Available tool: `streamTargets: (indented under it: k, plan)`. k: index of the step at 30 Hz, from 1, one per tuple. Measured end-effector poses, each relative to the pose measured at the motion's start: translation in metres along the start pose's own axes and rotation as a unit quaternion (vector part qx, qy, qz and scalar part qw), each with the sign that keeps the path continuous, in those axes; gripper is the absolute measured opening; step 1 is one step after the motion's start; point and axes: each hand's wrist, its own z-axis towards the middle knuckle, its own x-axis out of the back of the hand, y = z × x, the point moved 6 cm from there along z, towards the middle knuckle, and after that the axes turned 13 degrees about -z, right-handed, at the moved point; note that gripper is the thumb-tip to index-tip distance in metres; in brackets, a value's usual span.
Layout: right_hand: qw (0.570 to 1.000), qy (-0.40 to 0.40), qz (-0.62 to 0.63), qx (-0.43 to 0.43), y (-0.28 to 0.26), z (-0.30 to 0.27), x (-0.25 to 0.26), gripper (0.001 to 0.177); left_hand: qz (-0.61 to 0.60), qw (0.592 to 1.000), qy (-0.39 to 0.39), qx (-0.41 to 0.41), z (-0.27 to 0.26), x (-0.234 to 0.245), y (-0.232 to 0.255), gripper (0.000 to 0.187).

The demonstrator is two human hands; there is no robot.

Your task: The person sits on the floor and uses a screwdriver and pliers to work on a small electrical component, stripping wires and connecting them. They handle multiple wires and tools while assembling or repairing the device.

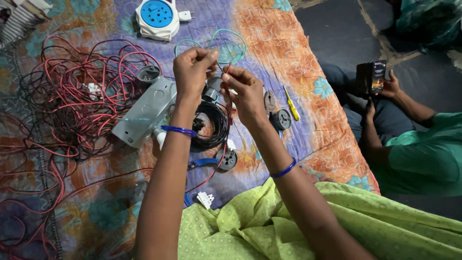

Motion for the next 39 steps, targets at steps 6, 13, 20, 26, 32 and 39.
streamTargets:
  k: [6, 13, 20, 26, 32, 39]
  plan:
    - [1.000, -0.002, -0.015, -0.003, 0.006, -0.006, 0.009, 0.022, -0.099, 0.992, 0.080, -0.010, 0.006, 0.028, 0.038, 0.012]
    - [0.999, 0.011, 0.026, -0.028, 0.012, 0.001, 0.011, 0.023, 0.040, 0.988, -0.018, 0.151, -0.008, 0.010, 0.019, 0.023]
    - [1.000, -0.002, 0.014, -0.015, 0.011, -0.001, 0.007, 0.022, 0.030, 0.995, -0.014, 0.093, 0.000, 0.009, 0.001, 0.013]
    - [1.000, -0.002, -0.015, 0.026, 0.007, -0.003, 0.006, 0.022, 0.065, 0.994, 0.012, -0.086, 0.009, 0.020, 0.028, 0.013]
    - [0.996, -0.003, -0.034, 0.083, 0.006, -0.002, 0.006, 0.019, 0.320, 0.900, -0.106, -0.276, -0.010, -0.028, 0.047, 0.017]
    - [0.988, 0.017, -0.088, 0.126, 0.006, -0.001, 0.011, 0.019, 0.327, 0.939, -0.029, -0.099, -0.017, -0.030, 0.035, 0.018]
